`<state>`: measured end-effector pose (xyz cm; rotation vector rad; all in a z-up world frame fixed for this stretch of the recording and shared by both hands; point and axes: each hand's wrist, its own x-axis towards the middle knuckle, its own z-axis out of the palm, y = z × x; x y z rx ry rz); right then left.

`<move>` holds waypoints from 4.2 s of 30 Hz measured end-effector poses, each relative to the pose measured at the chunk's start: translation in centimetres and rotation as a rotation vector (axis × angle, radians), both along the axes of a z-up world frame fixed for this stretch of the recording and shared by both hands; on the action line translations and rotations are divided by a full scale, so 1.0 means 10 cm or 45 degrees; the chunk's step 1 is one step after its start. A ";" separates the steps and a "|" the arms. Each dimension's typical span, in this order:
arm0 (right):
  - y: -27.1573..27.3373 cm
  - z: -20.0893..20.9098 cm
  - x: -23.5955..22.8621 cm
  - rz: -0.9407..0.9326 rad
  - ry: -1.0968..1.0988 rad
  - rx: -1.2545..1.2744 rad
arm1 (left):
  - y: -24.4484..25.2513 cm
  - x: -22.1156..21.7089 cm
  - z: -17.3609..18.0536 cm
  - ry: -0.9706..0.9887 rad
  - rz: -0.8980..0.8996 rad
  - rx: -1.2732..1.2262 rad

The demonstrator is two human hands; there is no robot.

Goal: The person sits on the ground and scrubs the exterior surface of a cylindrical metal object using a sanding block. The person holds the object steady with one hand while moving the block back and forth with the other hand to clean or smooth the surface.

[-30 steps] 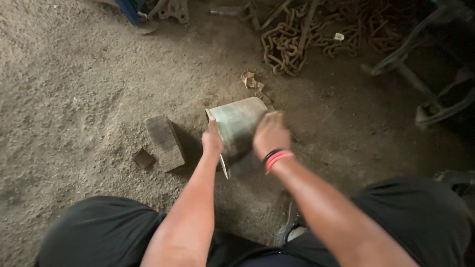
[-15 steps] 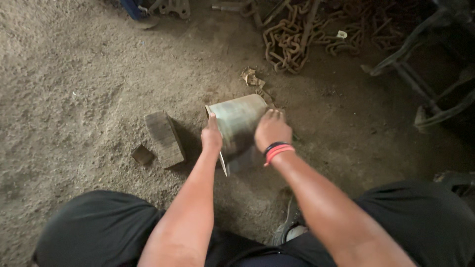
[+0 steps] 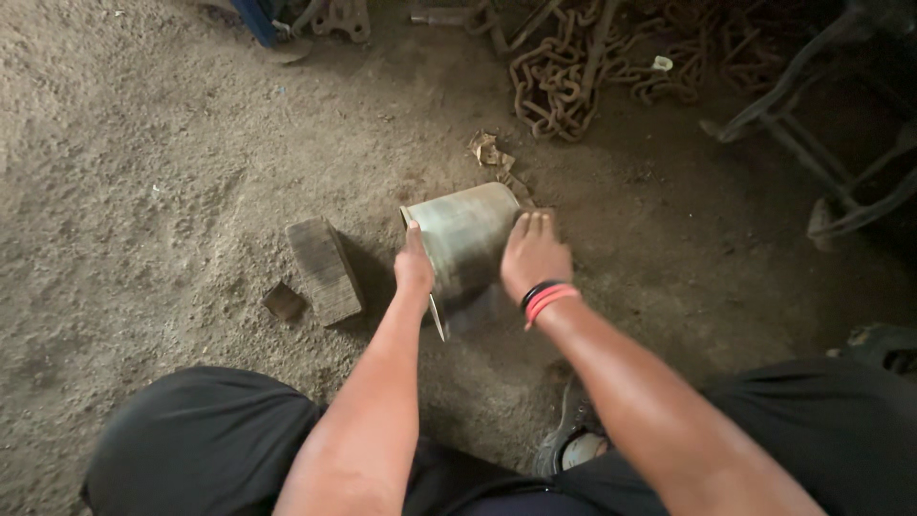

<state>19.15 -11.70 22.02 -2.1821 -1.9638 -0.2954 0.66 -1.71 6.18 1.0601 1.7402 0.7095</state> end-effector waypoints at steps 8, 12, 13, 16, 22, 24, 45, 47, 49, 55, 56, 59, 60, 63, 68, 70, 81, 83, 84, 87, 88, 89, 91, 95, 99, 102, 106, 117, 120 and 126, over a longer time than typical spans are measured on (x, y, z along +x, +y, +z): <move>-0.44 -0.17 -0.91 0.282 0.009 -0.141 | 0.01 -0.10 0.15 -0.178 0.063 -0.196; -0.14 -0.08 -0.16 0.047 0.115 -0.089 | -0.20 -0.08 0.51 -0.305 0.152 -0.245; -0.08 -0.07 -0.08 0.016 0.099 -0.099 | -0.23 -0.09 0.53 -0.344 0.170 -0.223; -0.02 -0.09 -0.15 0.020 0.114 -0.088 | -0.22 -0.11 0.35 -0.453 0.207 -0.092; -0.35 -0.10 -0.95 0.306 0.296 0.039 | -0.08 -0.21 0.01 -0.044 -0.093 0.306; -0.30 -0.04 -0.75 0.179 0.353 -0.037 | -0.17 -0.17 0.16 -0.280 0.113 0.080; -0.03 -0.01 0.09 -0.046 0.247 -0.112 | -0.05 0.20 0.71 -0.007 0.235 0.193; 0.00 0.05 -0.08 -0.021 0.183 -0.126 | 0.00 0.18 0.65 -0.030 0.247 0.193; -0.02 0.06 -0.35 -0.002 0.312 -0.204 | 0.05 0.17 0.46 -0.053 0.237 0.189; 0.04 0.04 -0.73 0.297 0.196 0.126 | 0.33 0.07 0.20 0.009 0.136 0.220; 0.11 0.08 -0.57 0.205 0.253 0.036 | 0.30 0.07 0.23 -0.020 0.150 0.207; 0.37 0.20 -0.07 0.038 0.422 -0.120 | 0.24 0.09 0.30 -0.116 0.185 0.182; 0.41 0.20 0.00 0.007 0.384 -0.175 | 0.22 0.10 0.31 -0.153 0.199 0.181; 0.37 0.14 0.02 -0.004 0.284 -0.167 | 0.20 0.10 0.22 -0.140 0.201 0.180; 0.01 -0.03 -0.73 0.257 0.220 -0.087 | 0.44 0.07 0.12 -0.119 0.157 0.227; -0.13 -0.03 -0.90 0.342 0.062 -0.118 | 0.46 0.08 0.08 -0.161 0.225 0.229; 0.79 0.11 -0.35 0.189 0.053 -0.409 | -0.26 0.14 0.39 0.161 0.031 0.363; 0.98 -0.01 -0.32 0.294 0.092 -0.238 | -0.29 0.11 0.50 0.184 0.030 0.364; 1.03 -0.06 -0.29 0.342 0.109 -0.161 | -0.26 0.11 0.52 0.169 0.029 0.364; 0.97 -0.14 -0.22 0.356 0.259 -0.326 | -0.05 0.14 0.46 0.186 0.027 0.374; 0.89 -0.18 -0.27 0.366 0.246 -0.234 | 0.04 0.15 0.43 0.195 0.020 0.375; 0.74 -0.25 -0.33 0.377 0.233 -0.141 | 0.12 0.15 0.41 0.109 0.049 0.332; 0.40 -0.39 -0.39 0.467 0.251 0.113 | 0.34 0.15 0.43 0.028 0.106 0.232; -0.29 -0.51 -0.51 0.579 0.370 0.268 | 0.60 0.16 0.58 0.034 0.141 0.131; -0.05 -0.38 -0.40 0.614 0.365 0.105 | 0.48 0.11 0.66 0.049 0.096 0.092; 0.52 -0.10 -0.37 0.563 0.289 -0.039 | 0.25 0.12 0.63 0.189 0.020 0.245; 1.14 0.20 -0.49 0.302 0.347 -0.589 | -0.18 0.14 0.53 0.152 -0.006 0.319; 0.05 -0.46 -0.65 0.606 0.296 0.153 | 0.67 0.25 -0.08 -0.679 0.359 -0.018; 0.02 -0.44 -0.67 0.623 0.306 0.092 | 0.76 0.26 -0.14 -0.634 0.357 -0.051; 1.46 -0.11 -0.58 0.641 0.299 -0.615 | 0.36 0.30 -0.34 -0.363 0.144 0.259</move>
